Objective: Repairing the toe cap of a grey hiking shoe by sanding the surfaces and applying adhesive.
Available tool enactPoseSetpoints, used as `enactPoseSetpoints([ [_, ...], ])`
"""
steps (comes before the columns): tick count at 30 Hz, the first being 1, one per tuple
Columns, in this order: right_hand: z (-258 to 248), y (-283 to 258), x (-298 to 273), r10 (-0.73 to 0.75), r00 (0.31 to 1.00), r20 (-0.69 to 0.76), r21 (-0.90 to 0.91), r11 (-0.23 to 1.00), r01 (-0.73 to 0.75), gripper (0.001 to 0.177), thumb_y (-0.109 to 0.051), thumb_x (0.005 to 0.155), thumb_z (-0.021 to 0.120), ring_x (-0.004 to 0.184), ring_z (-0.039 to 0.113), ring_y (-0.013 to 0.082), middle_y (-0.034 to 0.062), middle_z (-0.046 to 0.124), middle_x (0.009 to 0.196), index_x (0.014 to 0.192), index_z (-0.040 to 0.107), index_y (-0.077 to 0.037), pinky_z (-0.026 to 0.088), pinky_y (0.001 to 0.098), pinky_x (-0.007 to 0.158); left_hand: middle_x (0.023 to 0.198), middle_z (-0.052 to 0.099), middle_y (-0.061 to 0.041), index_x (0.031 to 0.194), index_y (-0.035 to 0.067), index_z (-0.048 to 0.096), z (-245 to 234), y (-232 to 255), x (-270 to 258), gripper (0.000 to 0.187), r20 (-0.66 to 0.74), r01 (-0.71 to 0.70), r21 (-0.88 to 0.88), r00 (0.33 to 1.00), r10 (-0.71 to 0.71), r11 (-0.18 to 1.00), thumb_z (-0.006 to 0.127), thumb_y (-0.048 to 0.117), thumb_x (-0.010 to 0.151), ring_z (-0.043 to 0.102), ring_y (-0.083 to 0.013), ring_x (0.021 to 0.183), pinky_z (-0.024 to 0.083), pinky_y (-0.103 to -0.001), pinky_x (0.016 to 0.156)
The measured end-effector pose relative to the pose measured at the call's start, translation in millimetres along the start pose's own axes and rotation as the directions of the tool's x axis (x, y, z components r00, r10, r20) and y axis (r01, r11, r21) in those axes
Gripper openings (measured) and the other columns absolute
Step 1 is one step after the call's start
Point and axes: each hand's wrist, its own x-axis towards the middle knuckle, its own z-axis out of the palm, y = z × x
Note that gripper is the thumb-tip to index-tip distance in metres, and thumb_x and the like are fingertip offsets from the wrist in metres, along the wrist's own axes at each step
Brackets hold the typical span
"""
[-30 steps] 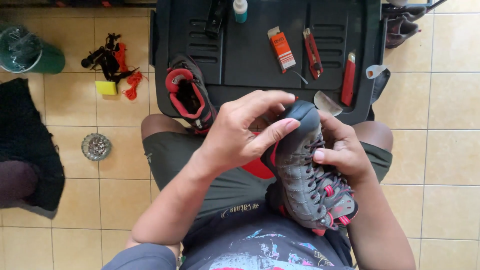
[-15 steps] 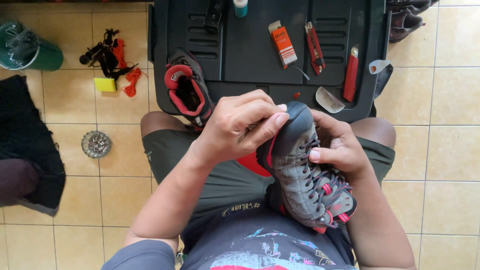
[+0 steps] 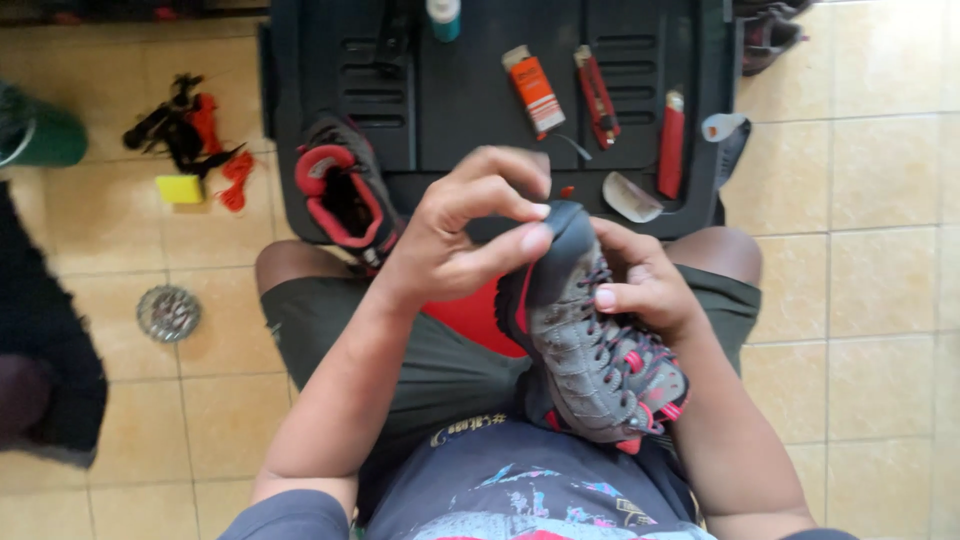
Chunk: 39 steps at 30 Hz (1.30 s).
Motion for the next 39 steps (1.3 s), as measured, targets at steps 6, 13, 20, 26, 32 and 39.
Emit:
enactPoseSetpoints([
  [6, -2.0, 3.5, -2.8, -0.008, 1.0, -0.017, 0.066, 0.998, 0.009, 0.082, -0.015, 0.072, 0.084, 0.11, 0.07, 0.032, 0.0285, 0.07, 0.119, 0.141, 0.051, 0.014, 0.056, 0.0523, 0.094, 0.118, 0.071, -0.022, 0.1, -0.001, 0.06, 30.4, -23.4, -5.0, 0.022, -0.077, 0.055, -0.247, 0.994, -0.076, 0.967, 0.079, 0.006, 0.092, 0.072, -0.0248, 0.106, 0.058, -0.034, 0.087],
  [13, -16.4, -52.1, -7.0, 0.052, 0.967, -0.249, -0.294, 0.947, -0.126, 0.075, -0.063, 0.087, 0.064, 0.117, 0.068, 0.0247, 0.0152, 0.075, 0.118, 0.128, 0.068, -0.001, 0.058, 0.0444, 0.095, 0.114, 0.073, -0.027, 0.095, -0.002, 0.06, 49.4, -38.2, -9.7, 0.018, -0.203, 0.104, -0.34, 0.962, -0.181, 0.935, 0.076, 0.004, 0.093, 0.074, -0.0243, 0.1, 0.059, -0.031, 0.079],
  [20, -158.7, -8.6, -35.2, -0.323, 0.528, -0.785, -0.535, 0.784, -0.316, 0.015, -0.007, 0.097, 0.081, 0.072, 0.074, 0.0179, 0.0116, 0.067, 0.081, 0.103, 0.07, 0.001, 0.065, 0.0294, 0.071, 0.111, 0.073, -0.027, 0.094, -0.002, 0.061, 52.4, -40.6, -7.6, 0.015, -0.249, 0.119, -0.331, 0.946, -0.208, 0.936, 0.073, 0.006, 0.096, 0.073, -0.0251, 0.098, 0.059, -0.03, 0.078],
  [26, -109.9, -5.0, -9.3, -0.187, 0.836, -0.515, -0.726, 0.614, -0.309, 0.017, -0.019, 0.096, 0.084, 0.078, 0.067, 0.0156, 0.0072, 0.069, 0.084, 0.108, 0.078, -0.009, 0.055, 0.0307, 0.075, 0.11, 0.073, -0.027, 0.093, -0.001, 0.061, 50.4, -47.1, -14.1, 0.014, -0.282, 0.155, -0.342, 0.924, -0.259, 0.927, 0.072, 0.007, 0.096, 0.074, -0.0257, 0.097, 0.058, -0.029, 0.076],
  [32, -128.3, 61.5, 12.0, 0.065, 0.935, -0.349, -0.876, -0.377, -0.301, 0.059, -0.041, 0.073, 0.086, 0.116, 0.054, 0.0306, 0.0077, 0.065, 0.116, 0.125, 0.069, -0.018, 0.037, 0.0464, 0.1, 0.108, 0.073, -0.027, 0.091, -0.001, 0.06, 53.2, -44.5, -17.1, 0.014, -0.335, 0.126, -0.367, 0.907, -0.257, 0.922, 0.071, 0.006, 0.095, 0.073, -0.0255, 0.097, 0.057, -0.029, 0.078],
  [39, -168.5, 107.3, 23.6, 0.186, 0.929, -0.32, -0.843, -0.504, -0.189, 0.059, -0.039, 0.071, 0.089, 0.111, 0.052, 0.0334, 0.0095, 0.07, 0.104, 0.118, 0.062, -0.015, 0.029, 0.0499, 0.096, 0.11, 0.071, -0.027, 0.091, -0.002, 0.061, 62.2, -44.1, -20.8, 0.014, -0.377, 0.05, -0.495, 0.887, -0.266, 0.868, 0.073, 0.005, 0.094, 0.073, -0.0243, 0.098, 0.057, -0.028, 0.079],
])
